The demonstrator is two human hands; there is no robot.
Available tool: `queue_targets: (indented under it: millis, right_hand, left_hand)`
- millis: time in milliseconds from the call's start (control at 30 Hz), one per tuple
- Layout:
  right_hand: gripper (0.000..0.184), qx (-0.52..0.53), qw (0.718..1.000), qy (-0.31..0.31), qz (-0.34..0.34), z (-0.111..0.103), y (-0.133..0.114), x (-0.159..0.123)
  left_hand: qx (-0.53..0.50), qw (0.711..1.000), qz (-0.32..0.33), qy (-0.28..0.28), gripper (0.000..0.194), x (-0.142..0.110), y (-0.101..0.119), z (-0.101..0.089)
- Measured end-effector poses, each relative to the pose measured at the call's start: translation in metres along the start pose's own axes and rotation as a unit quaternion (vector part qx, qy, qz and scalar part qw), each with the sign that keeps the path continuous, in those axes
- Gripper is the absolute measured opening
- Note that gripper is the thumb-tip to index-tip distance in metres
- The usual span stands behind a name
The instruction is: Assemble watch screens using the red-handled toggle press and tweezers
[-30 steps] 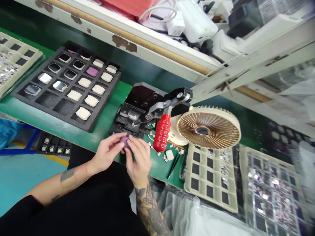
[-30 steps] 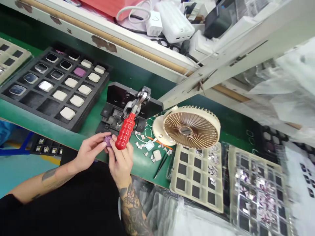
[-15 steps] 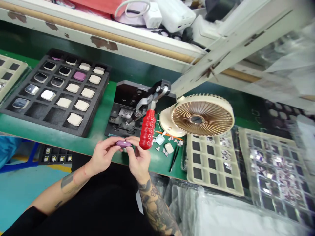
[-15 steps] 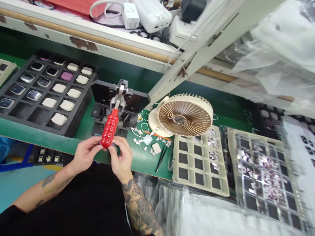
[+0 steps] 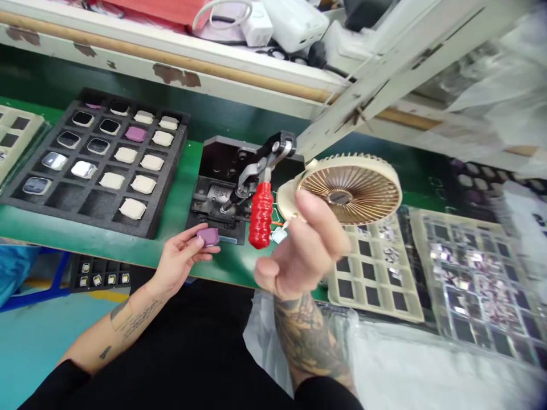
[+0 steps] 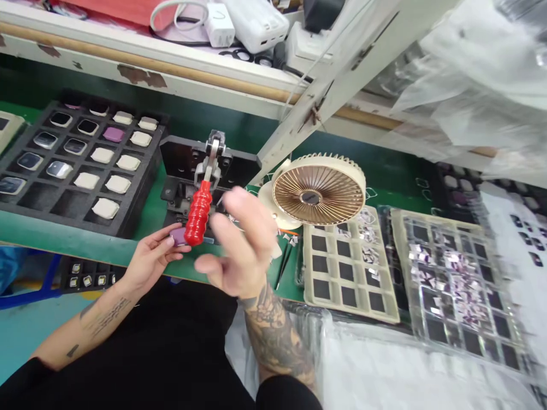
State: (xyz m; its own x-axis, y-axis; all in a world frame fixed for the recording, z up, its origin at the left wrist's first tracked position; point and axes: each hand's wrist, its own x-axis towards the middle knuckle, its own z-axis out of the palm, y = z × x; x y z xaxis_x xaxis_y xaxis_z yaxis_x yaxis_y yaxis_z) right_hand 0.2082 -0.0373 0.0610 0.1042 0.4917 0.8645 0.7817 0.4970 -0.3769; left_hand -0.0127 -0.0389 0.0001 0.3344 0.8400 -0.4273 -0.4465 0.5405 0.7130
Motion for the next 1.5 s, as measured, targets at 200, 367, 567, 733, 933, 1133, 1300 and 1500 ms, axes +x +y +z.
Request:
queue_targets:
  millis: [200,367,567,733,933,1133,1300,1500]
  right_hand:
    - [0.043,0.089,0.986,-0.005,-0.137,0.022,-0.016,0.075]
    - [0.043,0.066,0.994,0.082,-0.006,0.012,-0.034,0.078]
    - [0.02,-0.029,0.966,0.016,0.257,-0.043,-0.015,-0.031]
    - [0.017,-0.101,0.925,-0.128,0.344,-0.069,-0.011,-0.11]
    - [0.024,-0.234,0.898,-0.209,0.309,-0.058,0.01,-0.116]
    - [0.014,-0.264,0.885,-0.252,0.288,-0.036,0.019,-0.107]
    - [0.015,-0.172,0.939,-0.116,0.274,-0.038,0.023,-0.114]
    - [0.016,-0.117,0.939,-0.085,0.311,-0.051,0.017,-0.112]
  left_hand:
    - [-0.027,1.0,-0.006,0.007,0.052,0.002,0.005,-0.003]
    - [-0.014,1.0,0.008,-0.012,0.053,0.0,0.008,-0.006]
    - [0.089,0.995,0.004,-0.041,0.048,-0.003,0.001,-0.009]
    - [0.157,0.981,0.023,-0.107,0.032,0.007,-0.018,-0.002]
    - [0.194,0.972,0.028,-0.132,0.031,0.016,-0.028,0.014]
    - [0.158,0.979,0.025,-0.124,0.033,0.014,-0.023,0.03]
    - [0.116,0.987,0.017,-0.106,0.032,0.011,-0.013,0.039]
    - [0.159,0.979,0.043,-0.124,0.031,0.015,-0.009,0.038]
